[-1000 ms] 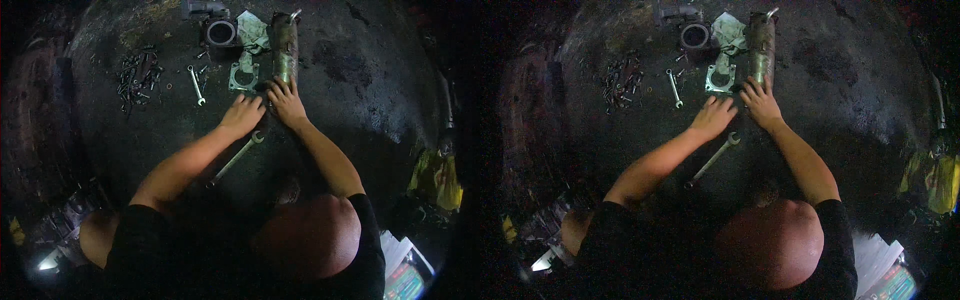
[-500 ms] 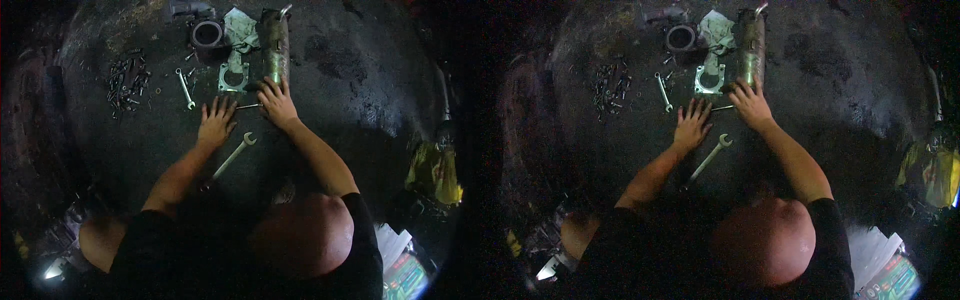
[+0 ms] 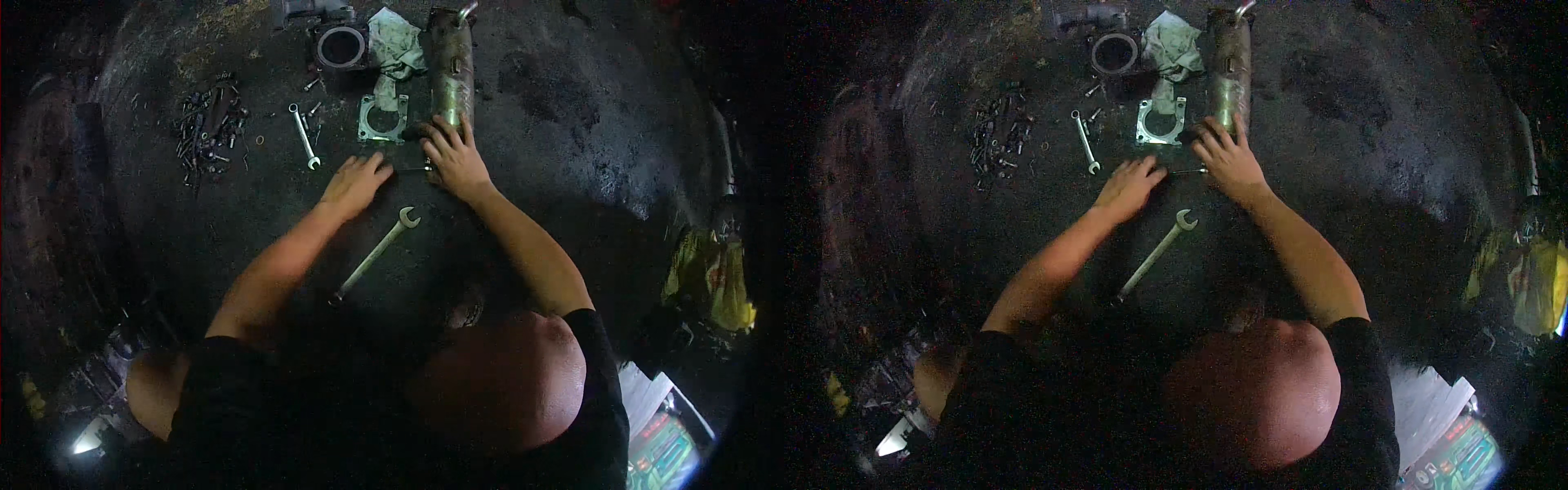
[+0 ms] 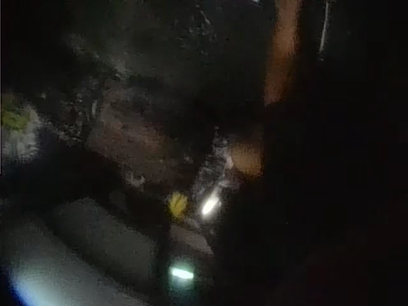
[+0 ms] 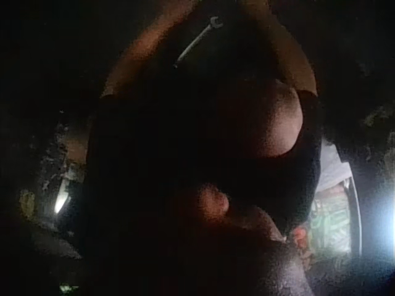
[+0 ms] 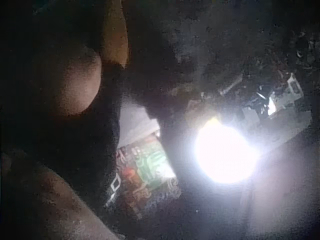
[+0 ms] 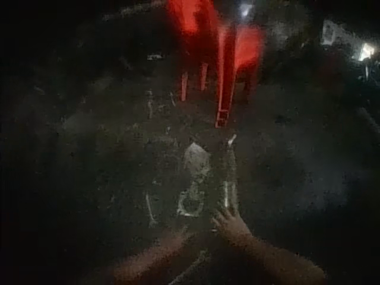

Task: The person uses a wrench to loosen and remove bolts from an exhaust pipe and its flange. They then pull the flange and a gasket away from the main pipe assembly.

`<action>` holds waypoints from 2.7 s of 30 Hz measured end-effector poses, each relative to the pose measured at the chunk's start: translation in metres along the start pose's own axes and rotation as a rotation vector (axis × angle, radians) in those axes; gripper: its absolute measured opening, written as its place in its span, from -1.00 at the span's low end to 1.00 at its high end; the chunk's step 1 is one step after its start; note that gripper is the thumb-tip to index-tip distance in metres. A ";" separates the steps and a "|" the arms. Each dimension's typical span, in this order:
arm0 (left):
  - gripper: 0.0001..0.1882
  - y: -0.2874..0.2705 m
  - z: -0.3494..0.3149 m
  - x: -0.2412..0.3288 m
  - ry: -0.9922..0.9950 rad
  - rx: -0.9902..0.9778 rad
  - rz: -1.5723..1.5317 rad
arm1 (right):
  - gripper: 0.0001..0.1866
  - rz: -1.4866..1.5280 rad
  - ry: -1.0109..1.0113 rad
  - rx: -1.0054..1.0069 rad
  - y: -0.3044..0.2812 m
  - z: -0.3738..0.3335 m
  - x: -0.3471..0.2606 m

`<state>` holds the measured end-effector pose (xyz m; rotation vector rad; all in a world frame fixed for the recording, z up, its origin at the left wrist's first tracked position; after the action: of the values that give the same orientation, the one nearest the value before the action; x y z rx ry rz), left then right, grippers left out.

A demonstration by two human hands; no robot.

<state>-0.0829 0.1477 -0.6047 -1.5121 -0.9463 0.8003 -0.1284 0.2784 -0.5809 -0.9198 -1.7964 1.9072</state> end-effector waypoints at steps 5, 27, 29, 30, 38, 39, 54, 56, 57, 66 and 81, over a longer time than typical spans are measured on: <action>-0.69 -0.060 0.007 0.030 0.078 0.227 -0.108 | -0.45 -0.032 -0.009 0.072 0.004 0.000 0.001; -0.33 0.009 -0.022 -0.004 -0.224 0.086 0.196 | -0.51 0.018 -0.007 0.065 0.007 0.003 0.005; -0.32 0.007 -0.019 -0.003 -0.175 0.128 0.205 | -0.50 -0.019 -0.004 0.060 0.008 0.003 0.003; -0.32 0.005 -0.017 -0.002 -0.179 0.125 0.206 | -0.50 -0.016 -0.008 0.059 0.006 0.002 0.001; -0.61 0.012 0.020 0.014 -0.029 0.023 0.106 | -0.43 -0.057 -0.022 0.034 0.003 0.001 0.000; -0.61 0.013 0.017 0.012 -0.034 0.022 0.107 | -0.43 -0.056 -0.028 0.035 0.002 0.000 -0.001; -0.64 -0.039 0.011 0.033 0.085 0.373 -0.106 | -0.51 0.038 0.004 0.063 0.007 0.002 0.004; -0.55 -0.029 0.003 0.027 0.066 0.370 0.146 | -0.54 -0.036 -0.015 0.081 0.008 0.002 0.001; -0.55 -0.029 0.003 0.027 0.068 0.370 0.144 | -0.54 -0.036 -0.012 0.080 0.007 0.001 0.003; -0.54 0.015 0.010 0.014 -0.044 -0.005 0.278 | -0.50 0.001 0.039 -0.048 0.010 0.002 0.003; -0.71 0.001 0.008 0.012 -0.134 0.152 -0.087 | -0.30 -0.174 0.058 -0.015 0.012 0.002 -0.004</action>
<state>-0.0849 0.1616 -0.6068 -1.2902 -1.0198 0.8989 -0.1250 0.2728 -0.5915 -0.7869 -1.7967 1.7449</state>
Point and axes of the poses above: each hand's wrist, its own z-axis towards the middle knuckle, its own y-axis out of the palm, x = y × z, the point moved 8 cm from there along z, towards the middle knuckle, and after that the axes turned 15 degrees about z, right-handed, at the moved point
